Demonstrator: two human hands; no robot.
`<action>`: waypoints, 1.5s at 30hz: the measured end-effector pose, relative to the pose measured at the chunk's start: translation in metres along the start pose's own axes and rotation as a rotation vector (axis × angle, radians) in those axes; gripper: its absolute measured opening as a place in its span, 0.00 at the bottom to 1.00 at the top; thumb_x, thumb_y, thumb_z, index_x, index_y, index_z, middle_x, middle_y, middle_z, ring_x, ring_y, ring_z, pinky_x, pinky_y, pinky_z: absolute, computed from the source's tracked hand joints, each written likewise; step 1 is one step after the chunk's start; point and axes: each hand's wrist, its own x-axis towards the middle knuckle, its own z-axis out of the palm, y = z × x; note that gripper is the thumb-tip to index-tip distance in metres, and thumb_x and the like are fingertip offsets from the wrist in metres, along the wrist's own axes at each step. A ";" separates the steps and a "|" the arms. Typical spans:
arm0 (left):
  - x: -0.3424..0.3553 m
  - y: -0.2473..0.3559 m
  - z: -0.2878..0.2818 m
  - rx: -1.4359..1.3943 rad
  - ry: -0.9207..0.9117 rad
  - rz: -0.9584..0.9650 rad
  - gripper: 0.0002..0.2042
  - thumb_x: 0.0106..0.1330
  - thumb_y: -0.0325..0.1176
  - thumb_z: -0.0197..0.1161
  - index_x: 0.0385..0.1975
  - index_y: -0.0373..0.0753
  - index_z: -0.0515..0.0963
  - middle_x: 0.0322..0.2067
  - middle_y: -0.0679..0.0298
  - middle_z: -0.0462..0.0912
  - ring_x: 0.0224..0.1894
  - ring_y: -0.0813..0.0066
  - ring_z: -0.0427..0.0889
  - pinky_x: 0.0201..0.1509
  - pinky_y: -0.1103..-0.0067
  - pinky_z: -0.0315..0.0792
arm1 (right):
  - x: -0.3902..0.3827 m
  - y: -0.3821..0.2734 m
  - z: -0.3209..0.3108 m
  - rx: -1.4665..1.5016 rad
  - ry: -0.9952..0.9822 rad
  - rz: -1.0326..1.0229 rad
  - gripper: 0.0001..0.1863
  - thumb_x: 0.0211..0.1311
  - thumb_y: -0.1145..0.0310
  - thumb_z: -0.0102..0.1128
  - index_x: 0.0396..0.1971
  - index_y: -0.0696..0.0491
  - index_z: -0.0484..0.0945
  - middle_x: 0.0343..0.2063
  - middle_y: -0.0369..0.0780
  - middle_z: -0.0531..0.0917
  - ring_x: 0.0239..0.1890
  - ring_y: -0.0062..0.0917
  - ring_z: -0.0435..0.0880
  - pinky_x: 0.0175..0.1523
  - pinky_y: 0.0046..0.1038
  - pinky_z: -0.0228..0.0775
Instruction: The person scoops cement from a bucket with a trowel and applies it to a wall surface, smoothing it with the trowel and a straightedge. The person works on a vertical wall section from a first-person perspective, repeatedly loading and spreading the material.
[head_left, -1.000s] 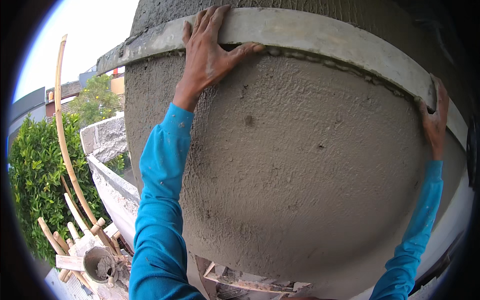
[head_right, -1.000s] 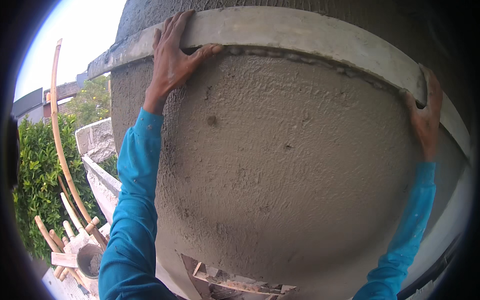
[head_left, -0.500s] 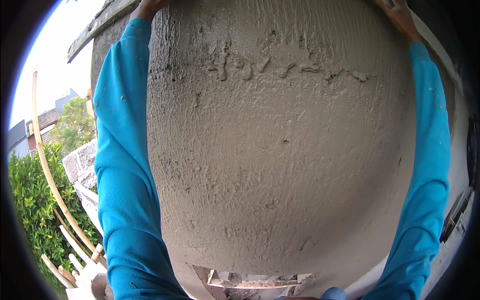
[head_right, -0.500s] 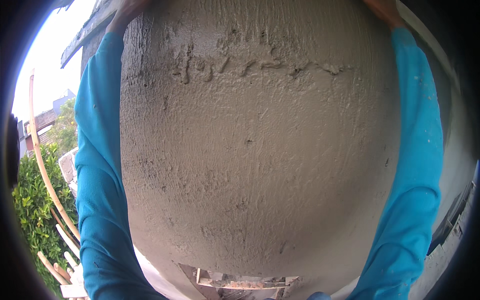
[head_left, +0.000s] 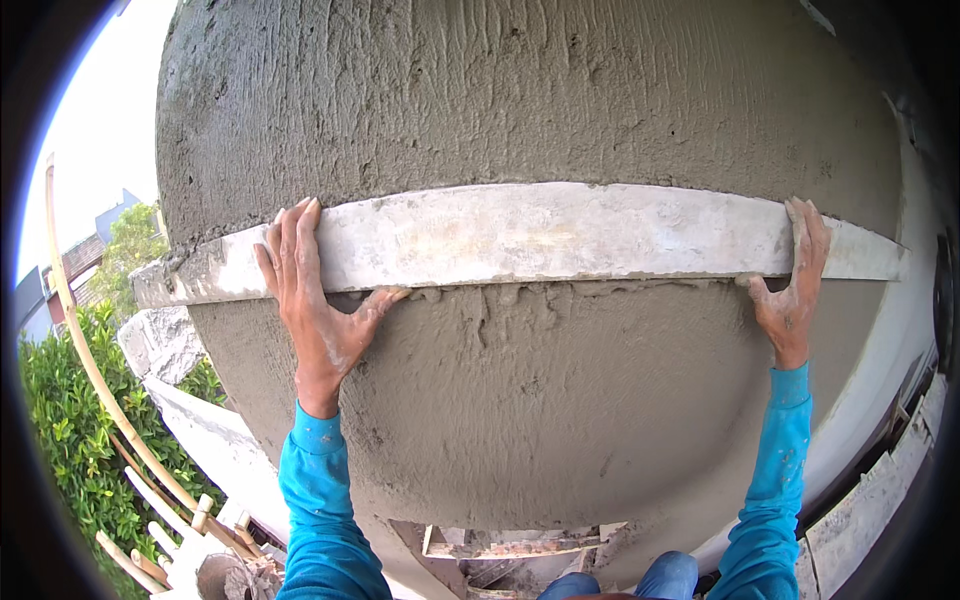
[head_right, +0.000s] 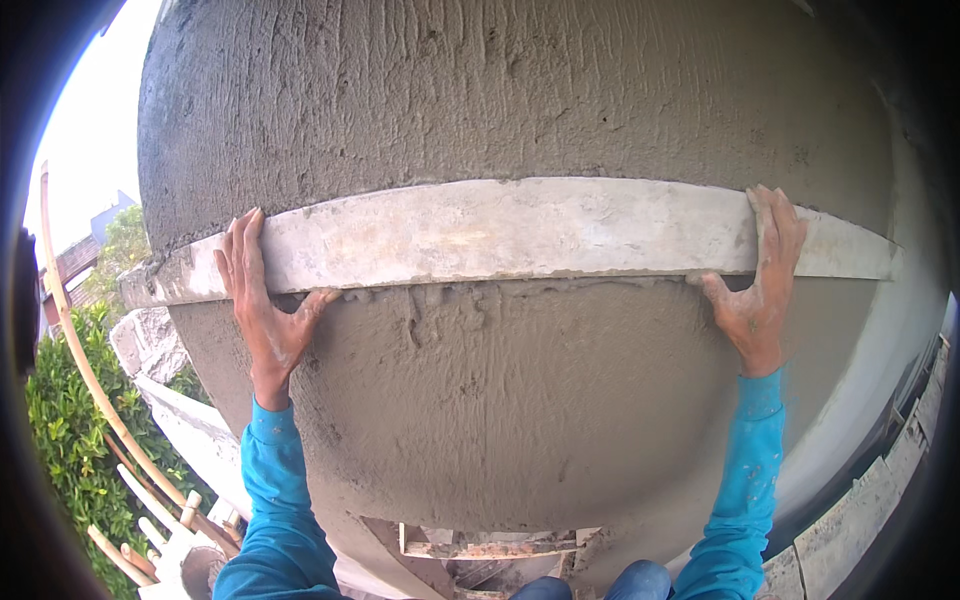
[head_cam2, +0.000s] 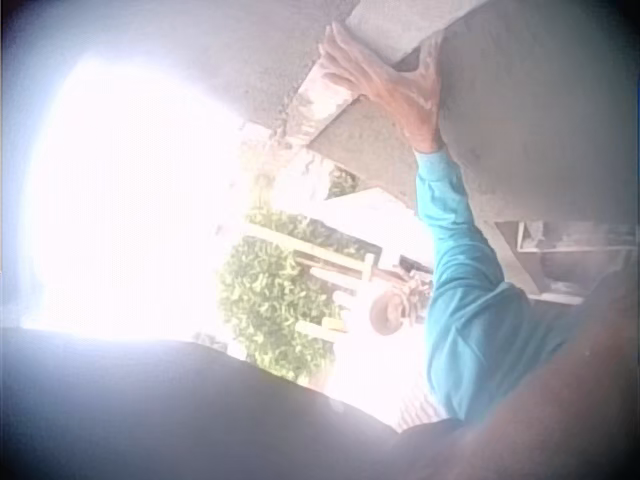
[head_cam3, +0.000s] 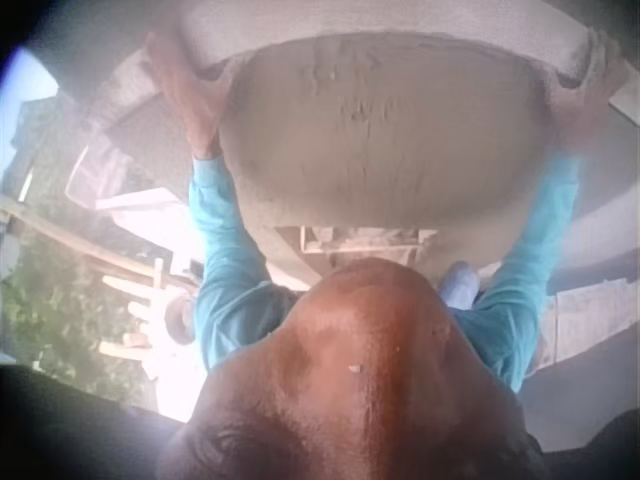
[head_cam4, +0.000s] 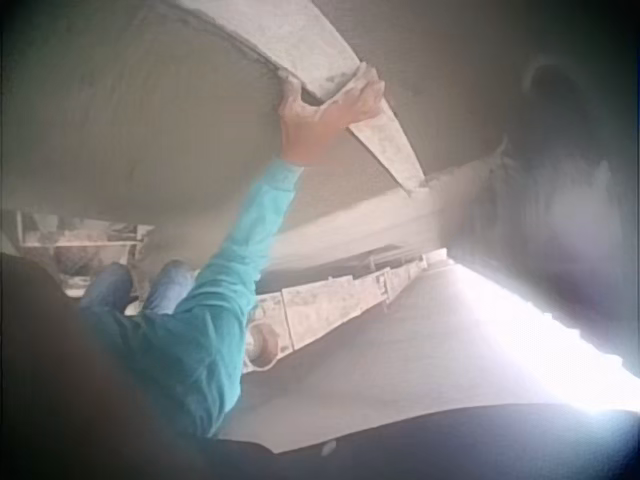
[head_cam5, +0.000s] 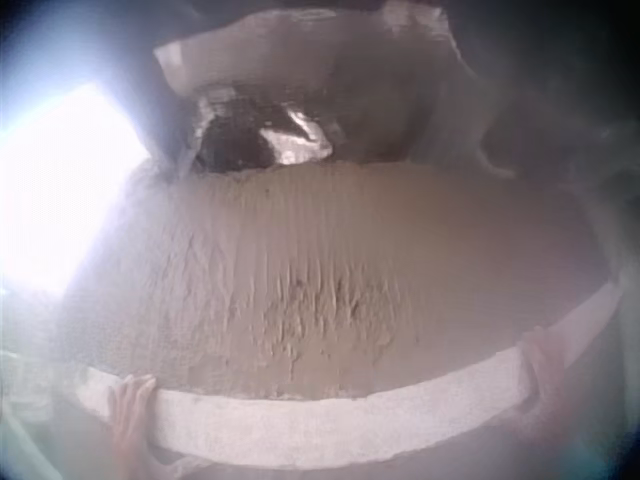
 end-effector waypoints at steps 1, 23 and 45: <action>-0.003 0.003 -0.003 -0.003 -0.040 -0.062 0.52 0.45 0.72 0.64 0.67 0.41 0.62 0.66 0.56 0.64 0.72 0.54 0.53 0.76 0.56 0.35 | -0.001 -0.005 -0.003 0.000 0.010 -0.017 0.49 0.54 0.29 0.53 0.66 0.52 0.62 0.64 0.43 0.65 0.71 0.41 0.55 0.75 0.52 0.36; 0.243 -0.056 0.012 0.417 0.120 0.142 0.41 0.55 0.52 0.70 0.66 0.38 0.62 0.64 0.49 0.66 0.69 0.51 0.59 0.71 0.62 0.55 | 0.221 0.090 0.032 -0.057 -0.010 0.132 0.41 0.55 0.46 0.66 0.65 0.51 0.64 0.68 0.46 0.60 0.70 0.41 0.57 0.73 0.39 0.46; -0.023 -0.026 0.011 0.020 -0.040 -0.023 0.51 0.45 0.71 0.65 0.67 0.44 0.63 0.66 0.59 0.64 0.72 0.55 0.54 0.75 0.50 0.32 | -0.017 0.022 0.007 -0.021 0.025 -0.108 0.47 0.49 0.31 0.62 0.61 0.52 0.67 0.59 0.41 0.71 0.65 0.38 0.64 0.73 0.51 0.43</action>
